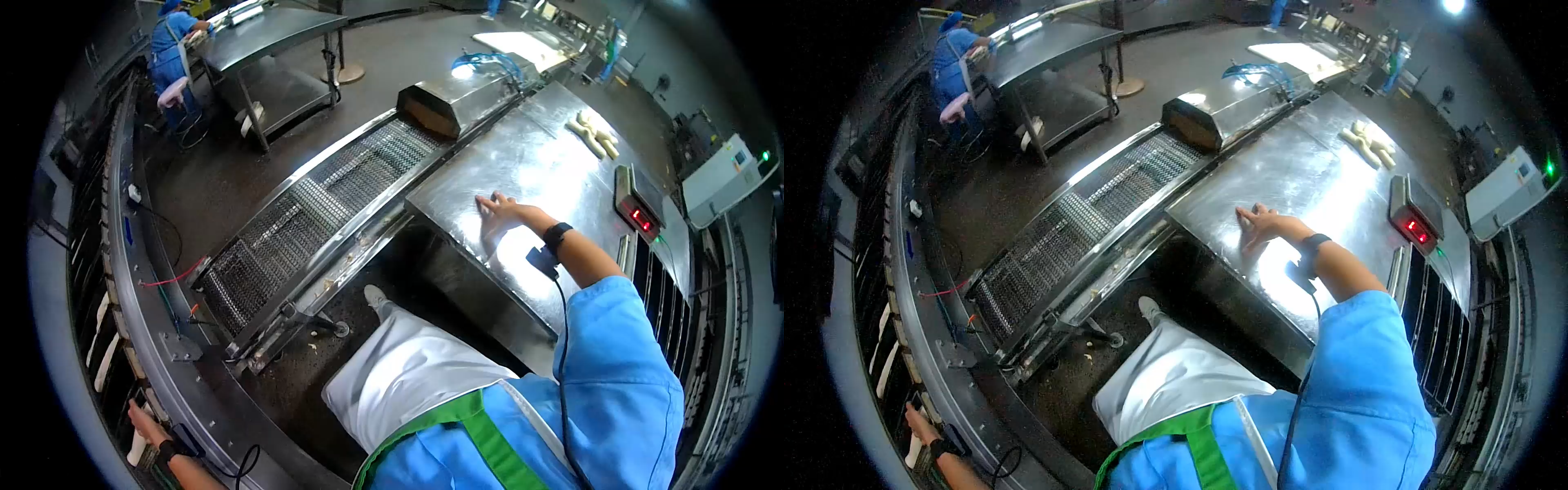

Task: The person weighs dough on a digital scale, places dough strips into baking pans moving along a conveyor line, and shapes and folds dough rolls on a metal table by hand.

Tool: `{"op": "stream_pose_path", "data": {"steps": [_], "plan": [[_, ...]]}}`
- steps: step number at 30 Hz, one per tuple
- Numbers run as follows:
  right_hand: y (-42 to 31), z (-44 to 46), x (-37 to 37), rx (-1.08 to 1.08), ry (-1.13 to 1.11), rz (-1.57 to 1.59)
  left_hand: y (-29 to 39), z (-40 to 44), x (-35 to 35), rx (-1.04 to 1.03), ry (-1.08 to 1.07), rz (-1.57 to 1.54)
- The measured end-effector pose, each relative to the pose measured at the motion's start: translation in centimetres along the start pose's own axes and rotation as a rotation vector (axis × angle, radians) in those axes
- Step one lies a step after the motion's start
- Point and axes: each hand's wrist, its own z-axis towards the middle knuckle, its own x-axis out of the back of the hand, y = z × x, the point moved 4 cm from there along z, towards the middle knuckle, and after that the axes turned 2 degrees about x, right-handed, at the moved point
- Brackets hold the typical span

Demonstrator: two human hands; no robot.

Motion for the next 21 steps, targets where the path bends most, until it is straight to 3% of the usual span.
{"op": "stream_pose_path", "data": {"steps": [3,5,7,10,16,21], "plan": [[-0.4,0.4,2.0,0.022,-0.002,-0.007,-3.6,2.7,-0.6,-0.049,0.016,-0.068],[-0.4,1.3,2.6,0.057,0.017,0.039,-4.4,2.4,-0.4,0.067,0.052,0.076],[-0.5,2.2,2.9,0.045,-0.002,0.021,-9.4,6.2,-1.1,-0.068,0.097,0.012],[-0.5,3.3,3.5,0.068,0.016,0.005,-6.2,0.9,1.2,-0.04,0.282,0.059],[-0.6,4.0,4.1,0.075,-0.026,0.013,-9.3,0.9,2.0,-0.032,0.191,0.045],[-0.7,3.7,4.4,0.051,-0.007,0.04,-9.0,-0.5,2.5,0.038,0.265,-0.011]]}}
